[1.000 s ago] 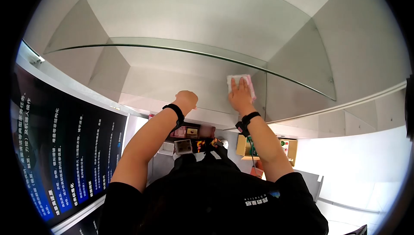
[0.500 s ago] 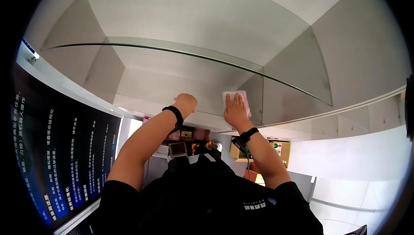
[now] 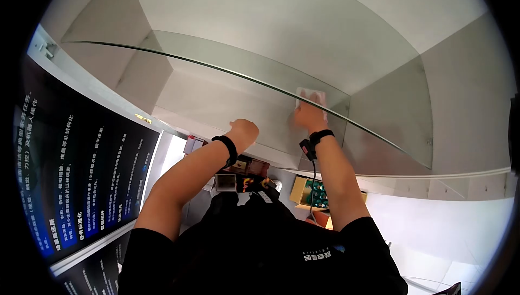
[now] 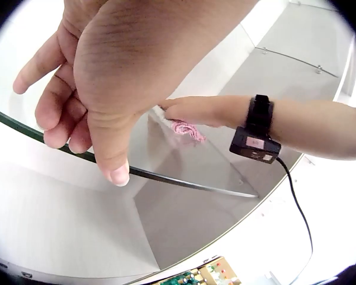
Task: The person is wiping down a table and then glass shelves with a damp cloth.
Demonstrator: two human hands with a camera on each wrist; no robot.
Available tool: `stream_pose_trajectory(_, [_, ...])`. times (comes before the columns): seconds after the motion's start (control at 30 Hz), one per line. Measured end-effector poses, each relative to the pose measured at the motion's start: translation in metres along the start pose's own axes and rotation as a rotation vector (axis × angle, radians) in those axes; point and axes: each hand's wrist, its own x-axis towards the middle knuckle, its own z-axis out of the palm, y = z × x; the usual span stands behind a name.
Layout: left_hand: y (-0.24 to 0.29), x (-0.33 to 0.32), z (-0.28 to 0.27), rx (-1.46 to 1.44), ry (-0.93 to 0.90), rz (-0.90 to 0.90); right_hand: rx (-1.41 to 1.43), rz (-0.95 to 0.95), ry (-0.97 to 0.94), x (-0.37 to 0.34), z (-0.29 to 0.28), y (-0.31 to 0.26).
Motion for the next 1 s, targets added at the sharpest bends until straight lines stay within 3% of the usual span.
stream_pose_trajectory(0.1, [0.003,-0.013,-0.01,-0.07,-0.093,-0.058,-0.014,0.004,0.072,0.024,0.004,0.007])
stream_pose_trajectory(0.2, [0.004,-0.019,-0.01,-0.082,-0.037,-0.045,0.006,0.021,0.096,0.04,-0.012,0.006])
stream_pose_trajectory(0.27, [0.004,-0.018,-0.009,-0.079,-0.026,-0.042,-0.123,-0.01,-0.123,0.041,-0.061,-0.005])
stream_pose_trajectory(0.3, [0.003,-0.017,-0.004,-0.078,-0.032,-0.047,-0.117,-0.013,-0.125,0.046,-0.051,-0.002])
stream_pose_trajectory(0.37, [0.002,-0.021,-0.001,-0.017,0.147,-0.008,-0.108,0.05,0.008,0.052,-0.028,0.003])
stream_pose_trajectory(0.4, [0.002,-0.022,-0.004,-0.015,0.145,-0.01,-0.105,0.049,0.008,0.055,-0.021,0.005])
stream_pose_trajectory(0.47, [0.004,-0.025,-0.015,-0.074,-0.059,-0.035,-0.052,0.101,0.028,0.059,-0.01,0.008])
stream_pose_trajectory(0.57, [0.004,-0.017,-0.011,-0.087,-0.068,-0.057,0.024,0.107,0.054,0.066,0.005,0.014])
stream_pose_trajectory(0.7, [0.001,-0.009,-0.001,-0.103,-0.061,-0.06,0.031,0.094,0.064,0.058,0.0,0.016])
stream_pose_trajectory(0.77, [-0.001,-0.01,0.007,0.001,0.135,-0.008,0.035,0.057,0.082,0.048,-0.003,0.016])
stream_pose_trajectory(1.0, [-0.004,-0.003,0.006,-0.006,0.108,-0.018,0.096,0.057,0.052,0.004,0.005,-0.001])
